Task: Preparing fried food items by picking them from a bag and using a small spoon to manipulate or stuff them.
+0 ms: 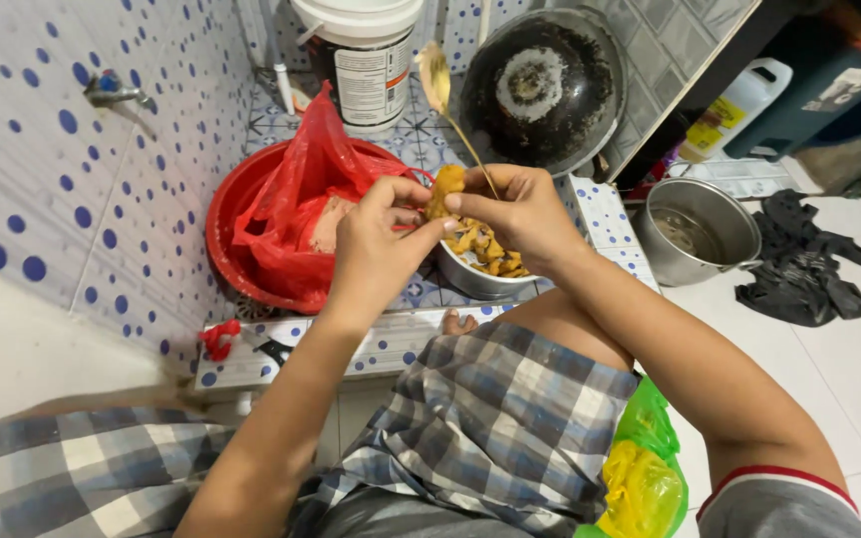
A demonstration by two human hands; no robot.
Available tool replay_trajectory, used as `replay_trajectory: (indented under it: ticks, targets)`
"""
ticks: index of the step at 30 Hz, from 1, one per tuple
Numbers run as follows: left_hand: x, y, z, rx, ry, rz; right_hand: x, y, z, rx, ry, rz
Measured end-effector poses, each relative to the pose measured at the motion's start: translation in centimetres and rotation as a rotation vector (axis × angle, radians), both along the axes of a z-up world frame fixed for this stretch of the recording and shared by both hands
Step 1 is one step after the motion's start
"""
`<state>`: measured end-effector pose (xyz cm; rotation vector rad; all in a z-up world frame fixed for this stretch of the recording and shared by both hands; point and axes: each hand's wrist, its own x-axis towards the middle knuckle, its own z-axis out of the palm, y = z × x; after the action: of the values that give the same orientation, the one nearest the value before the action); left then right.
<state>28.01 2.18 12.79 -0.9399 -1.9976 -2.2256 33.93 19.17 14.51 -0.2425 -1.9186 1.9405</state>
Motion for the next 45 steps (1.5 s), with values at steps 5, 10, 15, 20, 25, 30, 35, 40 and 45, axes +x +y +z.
replay_trajectory:
  ticks: [5, 10, 15, 20, 25, 30, 35, 40, 45]
  targets:
    - [0.0, 0.3, 0.3, -0.021, -0.046, -0.071, 1.3, 0.4, 0.5, -0.011, -0.033, 0.021]
    - [0.2, 0.2, 0.5, -0.051, -0.046, -0.117, 3.0, -0.1, 1.9, -0.023, -0.046, 0.044]
    - [0.2, 0.9, -0.3, -0.101, -0.012, -0.102, 3.6, 0.2, 1.6, -0.005, -0.061, 0.042]
    - [1.9, 0.6, 0.7, -0.067, -0.012, -0.165, 3.7, -0.5, 2.0, 0.080, -0.057, 0.043]
    - [1.6, 0.9, -0.8, 0.006, -0.064, -0.243, 4.4, -0.1, 2.3, 0.136, -0.105, 0.035]
    - [0.7, 3.0, -4.7, -0.055, 0.062, -0.100, 3.2, 1.6, -0.3, 0.158, -0.227, -0.004]
    - [-1.8, 2.8, -5.7, -0.121, 0.301, 0.092, -0.3, 1.2, -1.2, 0.174, -0.219, -0.053]
    - [-6.5, 1.4, -9.0, -0.085, -0.002, -0.004, -5.6, 0.9, -3.5, 0.495, -0.304, 0.054]
    - [-10.5, -0.9, -10.2, 0.052, -0.242, 0.004, -11.2, -2.2, -5.0, 0.367, -0.281, 0.198]
